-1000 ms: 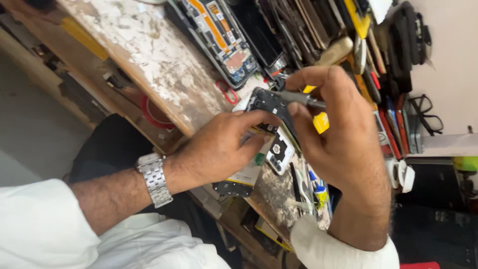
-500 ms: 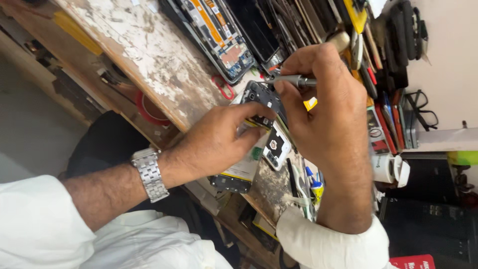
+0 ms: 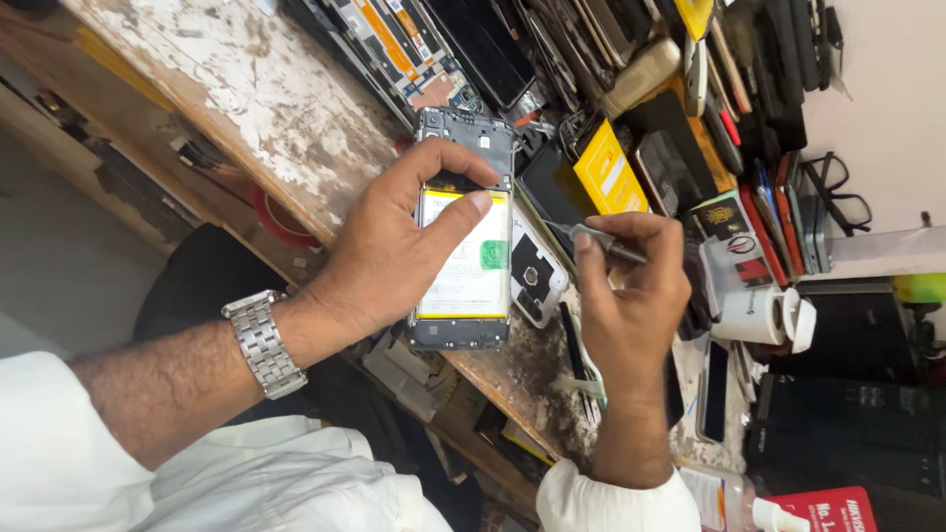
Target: The person assembles a smartphone by placing the back cover onto the chassis and securing it with a screwdriver. They then attach a screen protector to the front display.
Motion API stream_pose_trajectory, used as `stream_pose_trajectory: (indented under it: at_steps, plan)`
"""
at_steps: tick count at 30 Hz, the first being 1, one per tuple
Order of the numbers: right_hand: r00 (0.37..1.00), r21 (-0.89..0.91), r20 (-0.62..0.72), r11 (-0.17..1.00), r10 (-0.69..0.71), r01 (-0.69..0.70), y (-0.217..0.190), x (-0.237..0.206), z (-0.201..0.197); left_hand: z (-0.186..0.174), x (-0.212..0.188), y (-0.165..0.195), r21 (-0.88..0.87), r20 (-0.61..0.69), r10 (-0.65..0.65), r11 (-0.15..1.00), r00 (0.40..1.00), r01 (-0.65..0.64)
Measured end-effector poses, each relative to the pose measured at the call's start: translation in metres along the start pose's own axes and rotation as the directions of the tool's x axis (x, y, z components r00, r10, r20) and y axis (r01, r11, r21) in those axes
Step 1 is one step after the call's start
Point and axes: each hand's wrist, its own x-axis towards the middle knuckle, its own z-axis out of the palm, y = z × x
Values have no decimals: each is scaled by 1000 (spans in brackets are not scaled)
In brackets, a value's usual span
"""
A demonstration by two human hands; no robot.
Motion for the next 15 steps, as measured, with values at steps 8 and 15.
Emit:
stream_pose_trajectory:
  at_steps: [8, 15]
  plan:
    - [997, -124, 20, 989, -75, 77, 6, 5, 4, 7, 0, 0, 13, 16, -39, 999, 999, 38]
    - [996, -70, 67, 996, -57, 61, 6, 3, 5, 9, 2, -3, 19, 14, -46, 999, 999, 45]
